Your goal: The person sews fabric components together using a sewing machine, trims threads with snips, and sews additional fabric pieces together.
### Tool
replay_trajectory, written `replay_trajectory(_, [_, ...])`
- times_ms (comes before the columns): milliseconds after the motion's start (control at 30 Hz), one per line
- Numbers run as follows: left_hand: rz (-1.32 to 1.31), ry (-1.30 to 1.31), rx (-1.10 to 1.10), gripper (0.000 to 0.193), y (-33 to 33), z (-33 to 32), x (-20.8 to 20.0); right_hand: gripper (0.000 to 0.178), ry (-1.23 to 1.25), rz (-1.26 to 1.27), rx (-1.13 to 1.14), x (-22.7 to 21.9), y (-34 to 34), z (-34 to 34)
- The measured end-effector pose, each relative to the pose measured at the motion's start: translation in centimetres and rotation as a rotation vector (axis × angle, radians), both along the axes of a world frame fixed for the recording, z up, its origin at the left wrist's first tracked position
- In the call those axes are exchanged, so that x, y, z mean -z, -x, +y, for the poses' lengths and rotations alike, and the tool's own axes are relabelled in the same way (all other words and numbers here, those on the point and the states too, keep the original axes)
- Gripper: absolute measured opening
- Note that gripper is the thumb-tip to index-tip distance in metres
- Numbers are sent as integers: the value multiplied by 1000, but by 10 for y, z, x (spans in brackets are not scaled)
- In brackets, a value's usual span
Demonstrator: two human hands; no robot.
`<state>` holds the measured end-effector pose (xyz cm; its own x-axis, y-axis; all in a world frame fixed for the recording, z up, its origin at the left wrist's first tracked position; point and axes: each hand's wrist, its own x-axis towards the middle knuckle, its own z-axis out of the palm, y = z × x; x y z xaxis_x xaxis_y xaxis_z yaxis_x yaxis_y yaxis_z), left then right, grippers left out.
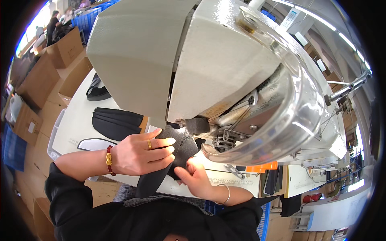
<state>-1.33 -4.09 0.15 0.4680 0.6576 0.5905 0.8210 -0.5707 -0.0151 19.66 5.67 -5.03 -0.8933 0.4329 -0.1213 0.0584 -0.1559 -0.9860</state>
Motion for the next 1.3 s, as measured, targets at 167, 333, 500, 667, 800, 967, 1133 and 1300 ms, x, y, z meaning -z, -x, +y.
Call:
replay_trajectory(167, [36, -66, 28, 25, 4, 2, -5, 20, -8, 74, -55, 8, -3, -2])
replay_trajectory(333, [71, -124, 16, 23, 1, 3, -6, 24, -33, 22, -20, 7, -6, -5])
replay_trajectory(500, [53, -125, 2, 21, 4, 9, 3, 16, -56, -25, -61, -2, -5, 7])
replay_trajectory(667, [42, -60, -36, 23, 7, 15, -3, 19, -132, -157, -156, -36, 0, 20])
replay_trajectory(800, [28, -93, -69, 27, 9, 20, -12, 29, -107, -75, -28, -25, 5, 20])
replay_trajectory(967, [-159, -45, -44, 29, 13, 28, -8, 24, 37, 12, 53, -25, 9, 18])
replay_trajectory(1133, [-362, 45, -43, 26, 17, 36, 4, 20, 69, -59, 7, -36, 15, 27])
replay_trajectory(1300, [-655, 246, -159, 24, 6, 36, -6, 30, -488, -78, 4, 61, -11, 76])
